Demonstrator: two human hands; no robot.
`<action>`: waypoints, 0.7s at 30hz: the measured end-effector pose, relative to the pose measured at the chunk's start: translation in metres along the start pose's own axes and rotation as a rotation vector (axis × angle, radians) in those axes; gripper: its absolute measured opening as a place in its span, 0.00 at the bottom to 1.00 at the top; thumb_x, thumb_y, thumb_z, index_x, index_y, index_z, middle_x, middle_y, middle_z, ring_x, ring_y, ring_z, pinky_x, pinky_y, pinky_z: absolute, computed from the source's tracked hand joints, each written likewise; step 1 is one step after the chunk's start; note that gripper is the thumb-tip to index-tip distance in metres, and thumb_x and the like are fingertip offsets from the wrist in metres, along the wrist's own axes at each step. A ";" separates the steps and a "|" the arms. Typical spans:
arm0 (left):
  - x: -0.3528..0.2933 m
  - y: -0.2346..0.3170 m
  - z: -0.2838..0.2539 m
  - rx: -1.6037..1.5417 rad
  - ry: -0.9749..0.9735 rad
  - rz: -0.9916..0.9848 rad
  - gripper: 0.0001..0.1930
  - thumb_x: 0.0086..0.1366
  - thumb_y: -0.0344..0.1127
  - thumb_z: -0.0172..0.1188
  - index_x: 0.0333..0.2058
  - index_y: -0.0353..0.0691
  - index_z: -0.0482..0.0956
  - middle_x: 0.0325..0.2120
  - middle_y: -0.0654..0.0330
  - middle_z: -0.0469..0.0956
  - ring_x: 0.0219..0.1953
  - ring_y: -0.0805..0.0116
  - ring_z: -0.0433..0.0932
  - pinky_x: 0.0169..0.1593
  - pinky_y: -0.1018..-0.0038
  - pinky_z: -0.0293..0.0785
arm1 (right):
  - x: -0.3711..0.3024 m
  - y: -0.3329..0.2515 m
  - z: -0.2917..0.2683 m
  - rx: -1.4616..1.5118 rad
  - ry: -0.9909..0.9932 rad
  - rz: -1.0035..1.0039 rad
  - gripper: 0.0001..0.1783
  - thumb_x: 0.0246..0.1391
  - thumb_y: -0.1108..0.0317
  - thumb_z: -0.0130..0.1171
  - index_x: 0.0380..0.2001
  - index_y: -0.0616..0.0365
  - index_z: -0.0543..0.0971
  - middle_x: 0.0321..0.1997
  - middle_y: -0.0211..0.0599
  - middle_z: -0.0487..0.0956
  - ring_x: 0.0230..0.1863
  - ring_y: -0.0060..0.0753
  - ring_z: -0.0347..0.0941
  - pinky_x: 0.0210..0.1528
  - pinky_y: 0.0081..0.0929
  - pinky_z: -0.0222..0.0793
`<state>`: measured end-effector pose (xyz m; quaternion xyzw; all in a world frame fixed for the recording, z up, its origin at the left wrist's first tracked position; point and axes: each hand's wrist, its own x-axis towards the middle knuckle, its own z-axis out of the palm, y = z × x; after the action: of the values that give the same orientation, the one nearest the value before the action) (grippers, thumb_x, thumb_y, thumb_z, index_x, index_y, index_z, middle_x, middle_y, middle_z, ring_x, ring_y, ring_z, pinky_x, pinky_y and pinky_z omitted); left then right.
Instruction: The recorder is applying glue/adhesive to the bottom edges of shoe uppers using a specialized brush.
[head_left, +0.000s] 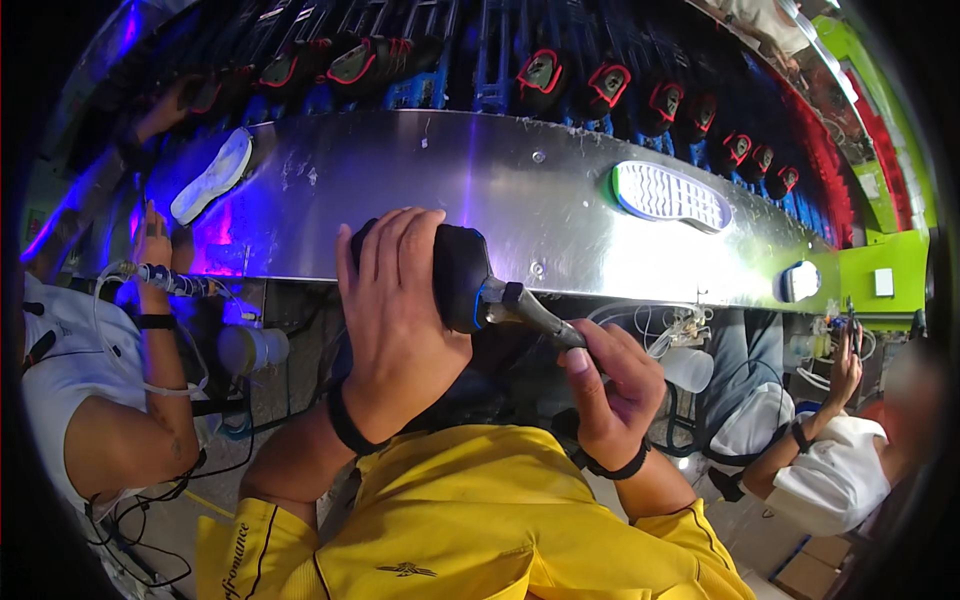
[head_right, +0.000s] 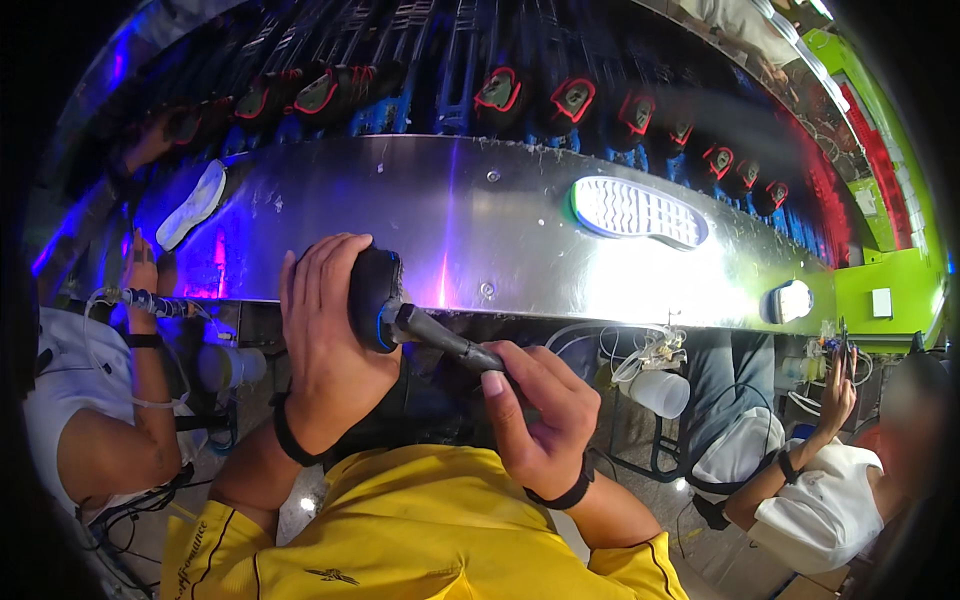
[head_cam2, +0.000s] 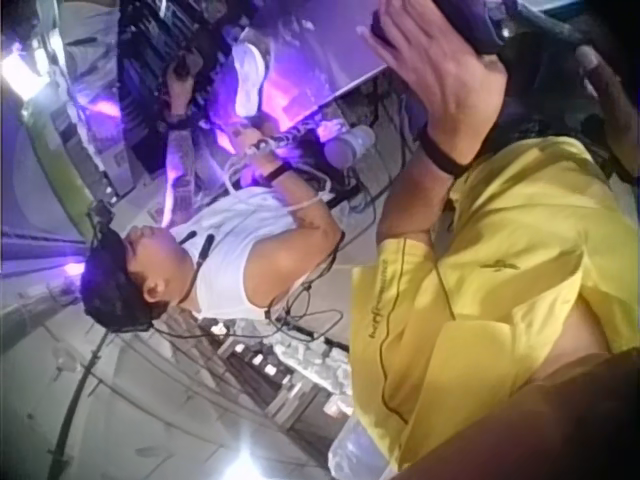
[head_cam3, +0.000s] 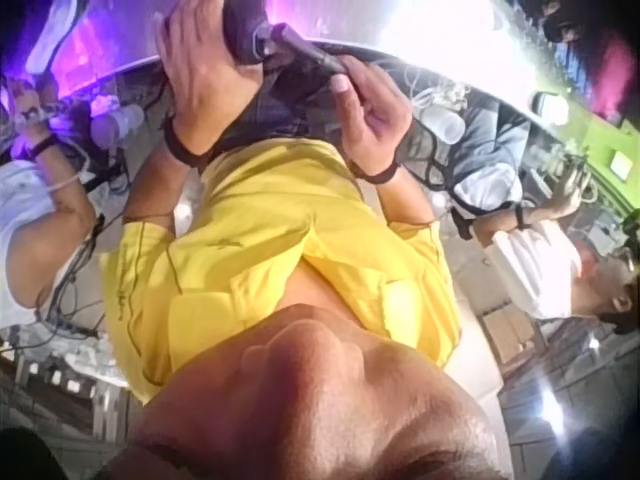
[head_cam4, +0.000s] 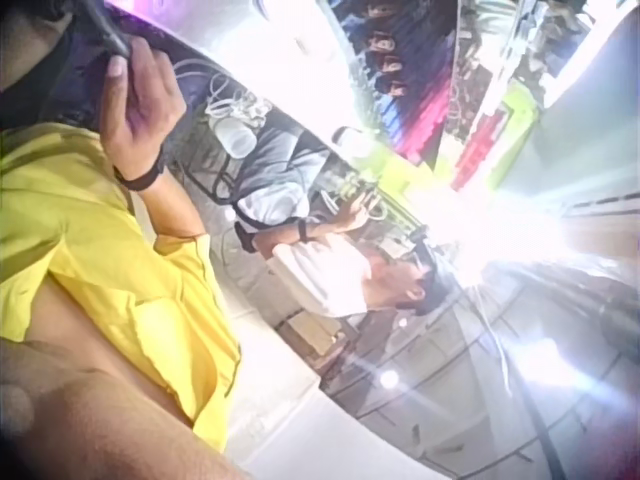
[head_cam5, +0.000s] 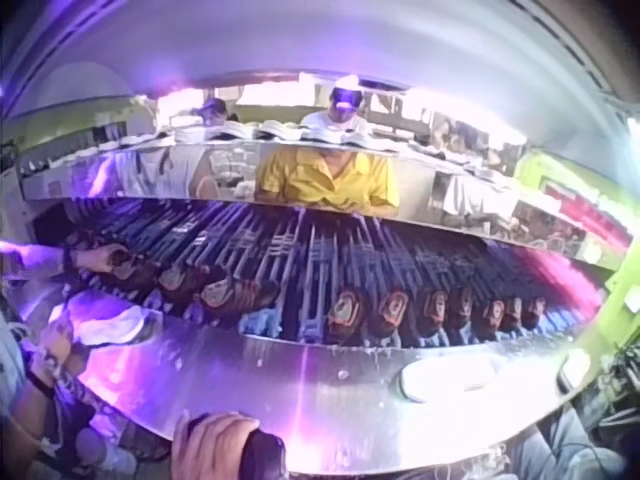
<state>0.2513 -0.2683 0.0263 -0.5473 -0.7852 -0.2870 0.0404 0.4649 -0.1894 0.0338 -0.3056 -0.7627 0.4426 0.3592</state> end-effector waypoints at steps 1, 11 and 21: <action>0.001 0.000 0.001 -0.003 0.007 0.005 0.36 0.56 0.33 0.70 0.64 0.37 0.69 0.59 0.49 0.74 0.67 0.46 0.71 0.76 0.36 0.49 | 0.003 0.001 -0.001 -0.004 0.004 -0.007 0.11 0.66 0.73 0.64 0.47 0.69 0.85 0.28 0.41 0.79 0.26 0.31 0.74 0.32 0.25 0.68; -0.016 -0.013 0.003 -0.068 0.110 0.041 0.40 0.47 0.23 0.70 0.63 0.39 0.72 0.59 0.49 0.76 0.66 0.44 0.74 0.75 0.41 0.57 | 0.010 0.013 0.025 0.433 -0.109 0.494 0.13 0.71 0.69 0.64 0.50 0.70 0.85 0.32 0.32 0.83 0.35 0.20 0.75 0.41 0.21 0.69; -0.010 -0.011 0.005 -0.054 0.091 0.017 0.36 0.55 0.30 0.71 0.64 0.37 0.70 0.59 0.48 0.75 0.66 0.44 0.72 0.76 0.38 0.52 | -0.011 0.007 0.018 0.243 -0.074 0.168 0.11 0.67 0.73 0.64 0.48 0.70 0.85 0.28 0.37 0.79 0.28 0.28 0.73 0.34 0.25 0.67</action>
<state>0.2470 -0.2767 0.0143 -0.5410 -0.7699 -0.3324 0.0639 0.4570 -0.2029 0.0182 -0.3062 -0.6880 0.5710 0.3268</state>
